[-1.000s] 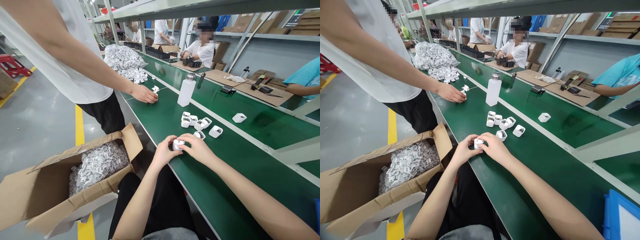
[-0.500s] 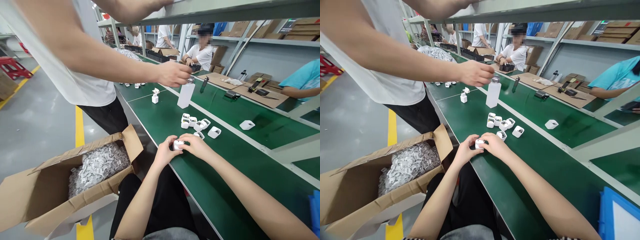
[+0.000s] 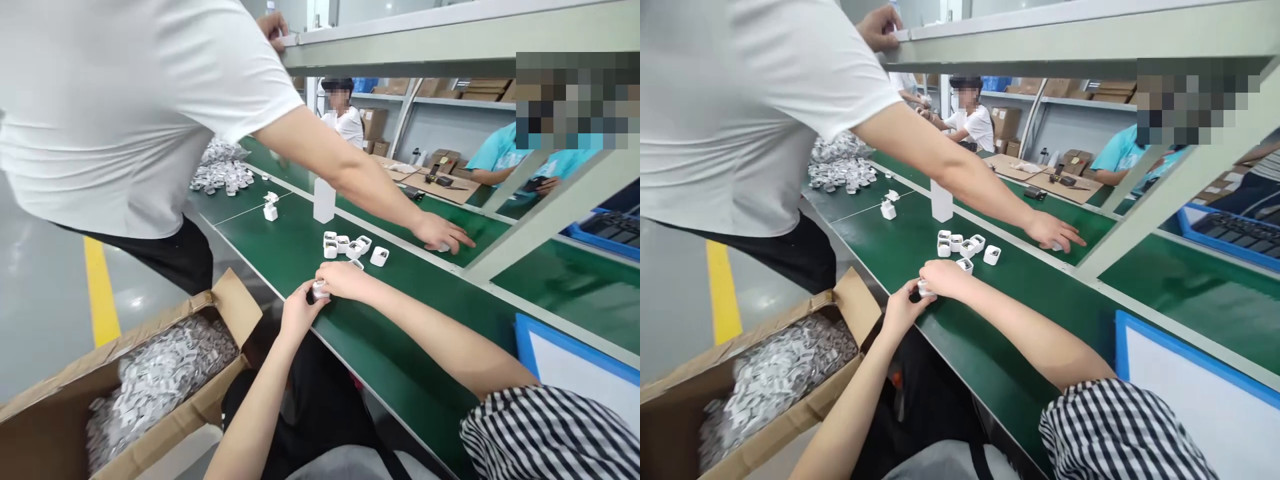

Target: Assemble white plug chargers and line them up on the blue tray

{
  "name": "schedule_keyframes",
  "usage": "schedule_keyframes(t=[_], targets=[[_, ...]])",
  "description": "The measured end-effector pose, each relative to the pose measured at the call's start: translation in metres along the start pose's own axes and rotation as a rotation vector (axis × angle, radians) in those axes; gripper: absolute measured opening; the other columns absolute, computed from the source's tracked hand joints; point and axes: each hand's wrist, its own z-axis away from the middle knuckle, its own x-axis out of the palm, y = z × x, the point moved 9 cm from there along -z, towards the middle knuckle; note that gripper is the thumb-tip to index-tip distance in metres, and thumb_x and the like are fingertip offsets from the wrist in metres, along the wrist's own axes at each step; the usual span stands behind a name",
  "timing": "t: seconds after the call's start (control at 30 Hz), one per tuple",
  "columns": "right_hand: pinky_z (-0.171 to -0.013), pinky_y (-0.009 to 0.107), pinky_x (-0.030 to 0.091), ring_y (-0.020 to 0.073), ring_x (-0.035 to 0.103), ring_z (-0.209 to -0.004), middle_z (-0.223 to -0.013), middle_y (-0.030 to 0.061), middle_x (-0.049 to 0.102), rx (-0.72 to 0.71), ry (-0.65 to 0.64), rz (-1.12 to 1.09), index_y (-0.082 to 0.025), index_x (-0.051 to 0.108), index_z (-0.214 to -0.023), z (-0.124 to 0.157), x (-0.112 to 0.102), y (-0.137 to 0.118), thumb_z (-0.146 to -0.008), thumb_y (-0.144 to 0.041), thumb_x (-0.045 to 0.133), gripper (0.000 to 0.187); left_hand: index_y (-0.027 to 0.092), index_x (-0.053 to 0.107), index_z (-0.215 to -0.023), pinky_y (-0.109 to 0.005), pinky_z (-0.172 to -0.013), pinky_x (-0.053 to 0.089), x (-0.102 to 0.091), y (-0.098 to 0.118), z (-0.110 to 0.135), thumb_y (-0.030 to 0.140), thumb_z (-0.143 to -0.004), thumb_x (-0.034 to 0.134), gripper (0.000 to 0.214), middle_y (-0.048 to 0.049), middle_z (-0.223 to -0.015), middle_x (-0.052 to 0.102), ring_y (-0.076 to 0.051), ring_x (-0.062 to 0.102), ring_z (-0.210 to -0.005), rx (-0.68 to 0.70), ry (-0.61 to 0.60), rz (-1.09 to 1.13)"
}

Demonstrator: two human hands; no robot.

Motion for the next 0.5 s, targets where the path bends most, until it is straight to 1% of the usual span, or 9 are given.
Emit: schedule_keyframes(t=[0.1, 0.2, 0.23, 0.37, 0.43, 0.5], targets=[[-0.051, 0.027, 0.037, 0.0216, 0.058, -0.068, -0.077, 0.0119, 0.062, -0.018, -0.072, 0.062, -0.011, 0.062, -0.077, -0.006, -0.002, -0.009, -0.069, -0.01, 0.046, 0.018, 0.019, 0.054, -0.093, -0.033, -0.074, 0.043, 0.0, -0.003, -0.001, 0.026, -0.059, 0.061, 0.035, -0.0054, -0.089, 0.063, -0.021, 0.057, -0.083, -0.028, -0.001, 0.031], [-0.049, 0.027, 0.037, 0.0227, 0.058, -0.064, -0.07, 0.0124, 0.062, -0.02, -0.147, 0.127, -0.009, 0.062, -0.075, -0.01, 0.0, -0.012, -0.066, -0.005, 0.046, 0.019, 0.018, 0.054, -0.091, -0.034, -0.075, 0.042, 0.002, -0.007, -0.002, 0.025, -0.058, 0.062, 0.035, -0.0057, -0.09, 0.063, -0.021, 0.057, -0.085, -0.042, -0.008, 0.092], [-0.049, 0.027, 0.037, 0.023, 0.058, -0.065, -0.069, 0.0126, 0.062, -0.018, -0.166, 0.145, -0.009, 0.062, -0.076, -0.011, 0.001, -0.013, -0.065, -0.003, 0.046, 0.02, 0.018, 0.052, -0.093, -0.033, -0.076, 0.042, 0.003, -0.009, -0.002, 0.025, -0.058, 0.063, 0.037, -0.0054, -0.091, 0.062, -0.02, 0.057, -0.085, -0.049, -0.013, 0.119], [-0.053, 0.027, 0.038, 0.0246, 0.059, -0.069, -0.071, 0.0143, 0.062, -0.003, -0.207, 0.189, -0.005, 0.061, -0.078, -0.008, 0.003, -0.016, -0.065, -0.004, 0.05, 0.018, 0.019, 0.042, -0.107, -0.032, -0.077, 0.042, 0.005, -0.015, -0.002, 0.025, -0.053, 0.067, 0.059, -0.0032, -0.093, 0.062, -0.018, 0.057, -0.086, -0.095, -0.013, 0.211], [-0.053, 0.026, 0.038, 0.0243, 0.059, -0.071, -0.073, 0.0139, 0.062, 0.013, -0.218, 0.196, -0.006, 0.06, -0.081, -0.006, 0.004, -0.016, -0.067, -0.006, 0.049, 0.018, 0.019, 0.043, -0.107, -0.03, -0.078, 0.042, 0.006, -0.017, -0.003, 0.024, -0.052, 0.067, 0.06, -0.0034, -0.094, 0.062, -0.018, 0.056, -0.087, -0.107, -0.027, 0.212], [-0.052, 0.025, 0.037, 0.0235, 0.058, -0.071, -0.074, 0.0132, 0.062, 0.025, -0.223, 0.201, -0.006, 0.059, -0.086, -0.005, 0.006, -0.015, -0.069, -0.008, 0.047, 0.021, 0.018, 0.047, -0.104, -0.03, -0.078, 0.042, 0.007, -0.016, -0.004, 0.024, -0.054, 0.066, 0.054, -0.0044, -0.094, 0.061, -0.018, 0.056, -0.089, -0.094, -0.056, 0.202]])
